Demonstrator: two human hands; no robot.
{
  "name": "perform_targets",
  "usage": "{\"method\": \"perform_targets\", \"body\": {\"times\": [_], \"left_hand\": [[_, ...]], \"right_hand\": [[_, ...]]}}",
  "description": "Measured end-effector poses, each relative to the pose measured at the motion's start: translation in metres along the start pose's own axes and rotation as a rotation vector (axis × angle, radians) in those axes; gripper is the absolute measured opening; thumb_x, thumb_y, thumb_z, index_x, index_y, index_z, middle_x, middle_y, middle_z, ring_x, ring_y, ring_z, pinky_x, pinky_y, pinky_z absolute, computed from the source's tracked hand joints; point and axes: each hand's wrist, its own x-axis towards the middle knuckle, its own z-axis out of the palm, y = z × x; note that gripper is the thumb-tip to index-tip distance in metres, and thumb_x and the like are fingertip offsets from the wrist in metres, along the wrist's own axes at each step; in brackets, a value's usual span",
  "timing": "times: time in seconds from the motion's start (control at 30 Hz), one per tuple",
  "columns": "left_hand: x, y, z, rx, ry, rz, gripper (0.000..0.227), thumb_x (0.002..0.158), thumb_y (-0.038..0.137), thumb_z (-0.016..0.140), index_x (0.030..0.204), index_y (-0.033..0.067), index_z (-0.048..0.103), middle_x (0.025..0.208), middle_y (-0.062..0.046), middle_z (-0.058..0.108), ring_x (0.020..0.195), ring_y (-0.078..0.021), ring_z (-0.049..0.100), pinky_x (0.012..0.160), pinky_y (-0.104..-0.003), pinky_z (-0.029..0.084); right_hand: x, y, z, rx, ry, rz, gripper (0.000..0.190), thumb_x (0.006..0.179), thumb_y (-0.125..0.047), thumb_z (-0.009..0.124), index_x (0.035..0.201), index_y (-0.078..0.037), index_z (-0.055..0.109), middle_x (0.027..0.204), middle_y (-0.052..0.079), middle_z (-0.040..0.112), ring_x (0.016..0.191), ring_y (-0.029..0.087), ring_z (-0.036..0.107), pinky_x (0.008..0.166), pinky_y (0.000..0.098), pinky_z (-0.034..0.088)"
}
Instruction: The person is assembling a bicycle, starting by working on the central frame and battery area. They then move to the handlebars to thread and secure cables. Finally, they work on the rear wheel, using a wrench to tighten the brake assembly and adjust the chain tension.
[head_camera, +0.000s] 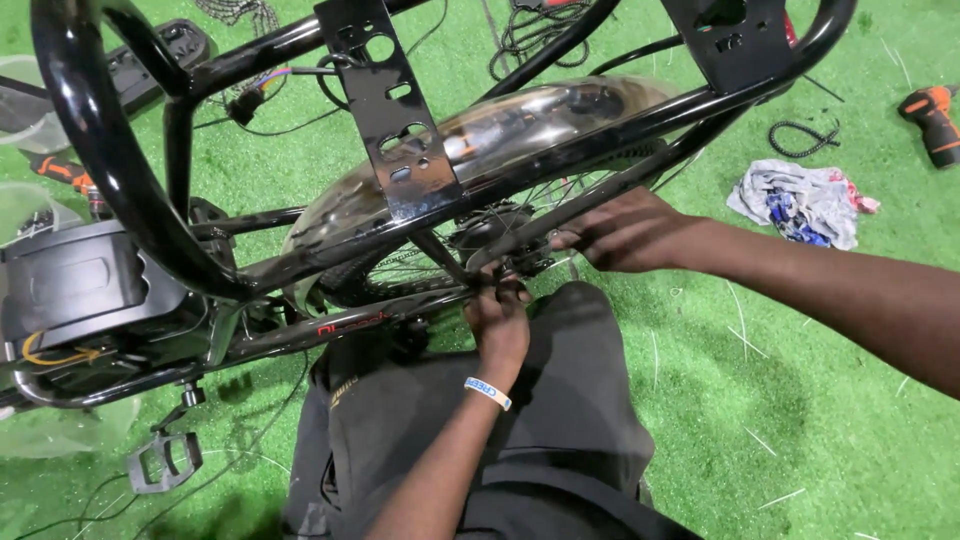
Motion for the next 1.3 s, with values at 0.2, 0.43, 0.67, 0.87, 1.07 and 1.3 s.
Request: {"method": "perform_targets", "body": {"times": [0.2, 0.43, 0.67, 0.87, 1.07, 1.3], "left_hand": [[-0.002, 0.002, 0.0, -0.182, 0.023, 0.074, 0.02, 0.085, 0.006, 0.05, 0.096, 0.0015, 0.066, 0.064, -0.009, 0.064, 0.055, -0.0198, 0.062, 0.049, -0.033, 0.052], [-0.008, 0.018, -0.011, 0.253, 0.021, 0.23, 0.023, 0.09, 0.012, 0.046, 0.08, 0.0141, 0.065, 0.052, 0.002, 0.065, 0.053, -0.0199, 0.066, 0.055, -0.033, 0.05], [-0.004, 0.01, -0.002, 0.166, -0.001, 0.154, 0.023, 0.089, 0.014, 0.049, 0.092, 0.0109, 0.071, 0.054, -0.003, 0.065, 0.053, -0.0222, 0.065, 0.054, -0.035, 0.049], [-0.007, 0.011, -0.007, 0.109, 0.003, 0.099, 0.028, 0.089, 0.019, 0.047, 0.097, 0.0098, 0.072, 0.055, -0.003, 0.065, 0.056, -0.0223, 0.065, 0.057, -0.037, 0.048], [-0.003, 0.006, -0.003, 0.296, -0.04, 0.086, 0.024, 0.091, 0.02, 0.045, 0.108, 0.0254, 0.062, 0.055, 0.006, 0.064, 0.061, -0.0179, 0.069, 0.064, -0.036, 0.053], [-0.006, 0.009, -0.001, 0.156, -0.026, 0.128, 0.02, 0.091, 0.013, 0.047, 0.098, 0.0194, 0.065, 0.053, 0.001, 0.063, 0.053, -0.0177, 0.061, 0.056, -0.031, 0.049]], "right_hand": [[0.013, 0.05, -0.006, 0.822, -0.233, 0.115, 0.038, 0.09, -0.028, 0.056, 0.12, -0.009, 0.069, 0.071, 0.013, 0.069, 0.048, 0.01, 0.042, 0.04, 0.0237, 0.033], [-0.025, -0.049, -0.015, -0.465, 0.219, -0.233, 0.024, 0.089, -0.028, 0.059, 0.102, -0.008, 0.058, 0.077, 0.01, 0.069, 0.058, 0.032, 0.06, 0.051, 0.0425, 0.046], [0.014, 0.067, 0.032, 0.635, 0.043, -0.299, 0.035, 0.069, -0.008, 0.061, 0.102, -0.002, 0.071, 0.08, 0.012, 0.07, 0.073, 0.017, 0.061, 0.059, 0.0302, 0.051], [-0.003, 0.001, 0.007, 0.826, -0.023, 0.226, 0.025, 0.082, -0.02, 0.066, 0.094, 0.002, 0.071, 0.052, 0.012, 0.054, 0.041, 0.014, 0.043, 0.033, 0.0226, 0.029], [-0.006, -0.048, -0.005, -0.468, 0.085, 0.372, 0.041, 0.097, -0.052, 0.041, 0.089, -0.024, 0.071, 0.074, -0.005, 0.07, 0.078, 0.019, 0.066, 0.073, 0.0279, 0.05], [0.044, 0.115, 0.097, 0.0, 0.309, 0.009, 0.025, 0.094, -0.025, 0.049, 0.091, -0.016, 0.072, 0.105, 0.002, 0.071, 0.106, 0.025, 0.063, 0.096, 0.0324, 0.046]]}}
